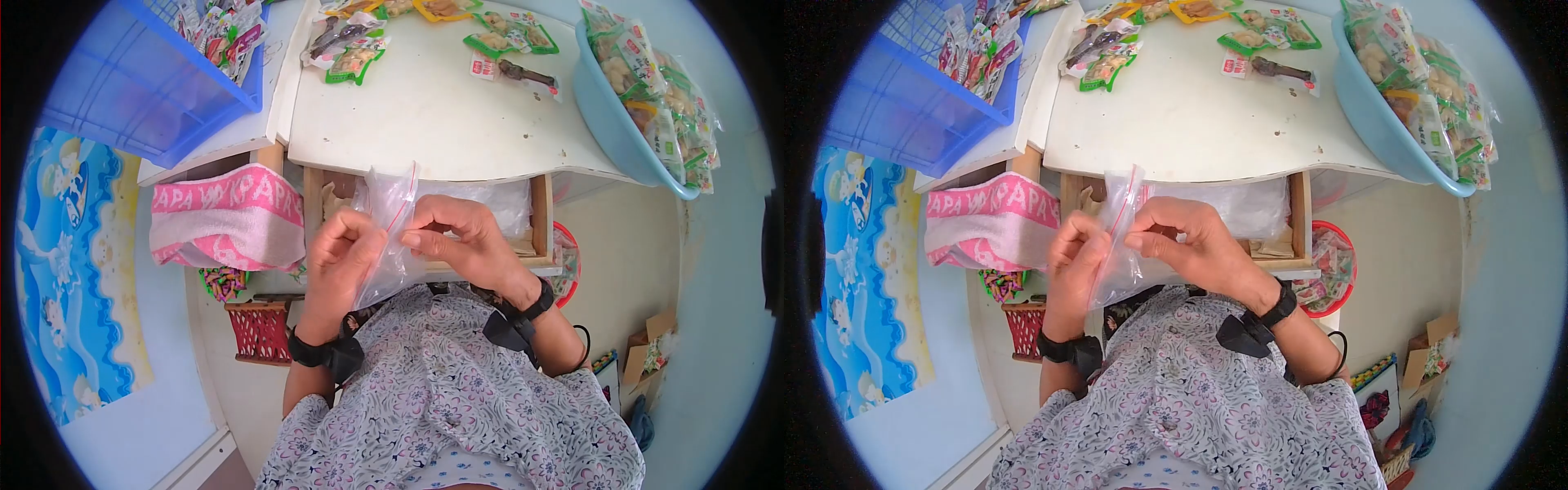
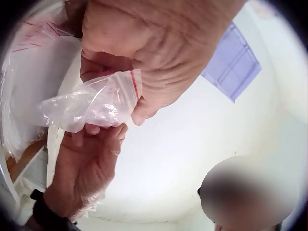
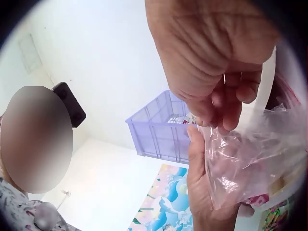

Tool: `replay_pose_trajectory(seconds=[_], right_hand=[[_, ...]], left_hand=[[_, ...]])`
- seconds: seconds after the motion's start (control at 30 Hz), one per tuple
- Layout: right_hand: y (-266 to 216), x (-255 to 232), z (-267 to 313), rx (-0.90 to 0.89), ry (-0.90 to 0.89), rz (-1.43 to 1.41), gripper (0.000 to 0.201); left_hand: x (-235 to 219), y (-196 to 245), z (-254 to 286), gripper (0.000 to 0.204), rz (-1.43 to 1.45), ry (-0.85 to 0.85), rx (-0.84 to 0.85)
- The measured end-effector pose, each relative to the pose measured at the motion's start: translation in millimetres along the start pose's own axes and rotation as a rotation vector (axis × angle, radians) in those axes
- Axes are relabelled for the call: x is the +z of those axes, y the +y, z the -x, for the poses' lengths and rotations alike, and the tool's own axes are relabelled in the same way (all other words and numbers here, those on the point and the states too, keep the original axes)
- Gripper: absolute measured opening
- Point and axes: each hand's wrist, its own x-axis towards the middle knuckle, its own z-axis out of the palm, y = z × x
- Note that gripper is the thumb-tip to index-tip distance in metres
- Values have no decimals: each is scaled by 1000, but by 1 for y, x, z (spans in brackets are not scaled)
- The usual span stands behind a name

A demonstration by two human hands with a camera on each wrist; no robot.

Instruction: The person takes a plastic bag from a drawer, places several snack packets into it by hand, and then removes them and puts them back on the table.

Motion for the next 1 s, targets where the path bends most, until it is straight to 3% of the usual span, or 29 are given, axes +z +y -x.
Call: replay_pose_trajectory(seconds=[0.1, 0.2, 0.3, 0.4, 0.47, 0.53, 0.57, 0.67, 0.7, 0.77, 0.8, 1.0], right_hand=[[0, -5, -3, -4, 16, 5, 7], [-1, -10, -1, 66, 46, -81, 8], [-2, -13, -2, 27, 88, -131, 9], [-24, -7, -12, -177, 85, -98, 9], [-43, -4, -24, -375, 55, -45, 9], [-51, -2, -35, -480, 57, 8, 9], [-52, -4, -41, -485, 80, 36, 10], [-32, -12, -53, -388, 182, 80, 10], [-20, -24, -56, -229, 185, 62, 17], [-9, -42, -54, -112, 240, 188, 15], [-6, -52, -51, -51, 264, 248, 14], [-4, -116, -36, -144, 380, 669, 10]], left_hand=[[-9, -2, -3, 9, 100, 79, 136], [-16, 8, -1, 11, -60, 109, 226], [-14, 22, 5, 13, -352, 272, 315], [-4, 49, 7, 8, -649, 350, 910], [18, 64, -8, 12, -464, 306, 1376], [30, 77, -20, 16, -405, 251, 1634], [33, 81, -26, 17, -449, 234, 1661], [36, 103, -37, 8, -753, 53, 1158], [47, 90, -51, 8, -715, 204, 976], [46, 74, -86, 12, -538, 113, 550], [41, 62, -101, 11, -509, 88, 516], [28, 13, -157, 7, -364, 19, 320]])
